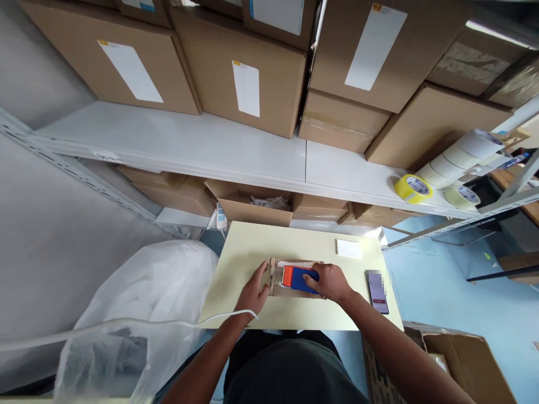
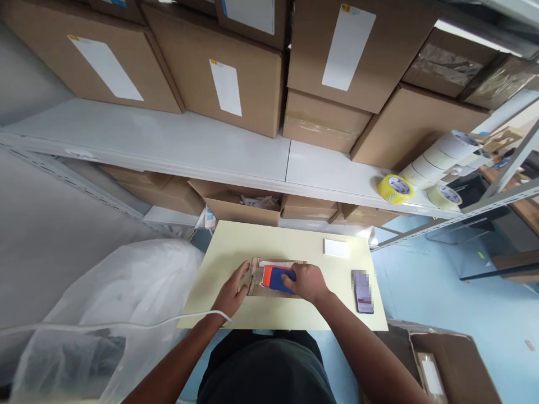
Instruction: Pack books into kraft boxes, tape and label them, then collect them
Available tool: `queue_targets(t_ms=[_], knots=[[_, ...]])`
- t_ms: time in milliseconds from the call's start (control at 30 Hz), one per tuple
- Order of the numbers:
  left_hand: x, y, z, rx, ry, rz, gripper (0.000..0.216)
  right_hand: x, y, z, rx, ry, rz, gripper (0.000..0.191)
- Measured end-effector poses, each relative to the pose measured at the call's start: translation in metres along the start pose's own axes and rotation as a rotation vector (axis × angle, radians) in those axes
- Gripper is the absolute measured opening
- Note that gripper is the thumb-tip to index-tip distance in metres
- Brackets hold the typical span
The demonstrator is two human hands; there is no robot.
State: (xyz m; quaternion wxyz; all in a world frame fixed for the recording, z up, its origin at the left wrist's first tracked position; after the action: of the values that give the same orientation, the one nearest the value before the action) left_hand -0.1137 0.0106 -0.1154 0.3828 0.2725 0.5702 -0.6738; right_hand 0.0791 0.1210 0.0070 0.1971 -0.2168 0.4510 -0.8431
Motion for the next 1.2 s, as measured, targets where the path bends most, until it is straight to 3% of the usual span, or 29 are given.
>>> queue_targets(t_ms=[200, 333, 500, 633, 867, 1200], knots=[[-0.006, 0.043, 0.015, 0.066, 0.054, 0.013, 0.102, 0.002, -0.002, -0.002, -0.001, 0.013, 0.006, 0.034], [-0.009, 0.030, 0.008, 0.030, 0.091, -0.221, 0.117, 0.000, -0.002, -0.002, 0.009, 0.027, 0.001, 0.036], [-0.046, 0.017, -0.018, 0.084, 0.313, -0.632, 0.142, 0.000, -0.002, -0.003, 0.028, 0.019, 0.003, 0.039], [-0.058, 0.019, -0.030, 0.144, 0.344, -0.750, 0.136, 0.001, -0.004, -0.005, 0.054, 0.002, 0.018, 0.040], [-0.061, 0.021, -0.025, 0.150, 0.370, -0.796, 0.116, -0.012, -0.010, -0.001, 0.151, -0.034, -0.026, 0.046], [-0.061, 0.018, -0.026, 0.177, 0.350, -0.708, 0.114, -0.025, -0.012, 0.004, 0.103, -0.157, -0.124, 0.041]])
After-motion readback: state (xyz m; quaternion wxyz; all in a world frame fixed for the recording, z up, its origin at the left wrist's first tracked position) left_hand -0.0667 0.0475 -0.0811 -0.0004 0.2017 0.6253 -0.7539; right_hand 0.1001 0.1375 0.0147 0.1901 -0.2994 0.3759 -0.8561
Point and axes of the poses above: each hand's wrist, its own z-axis away from the middle knuckle, its own y-axis out of the palm, x = y × z, the point moved 9 cm from there along -z, towards the middle knuckle, and after that the axes turned 12 degrees about x, right-handed, at the moved point
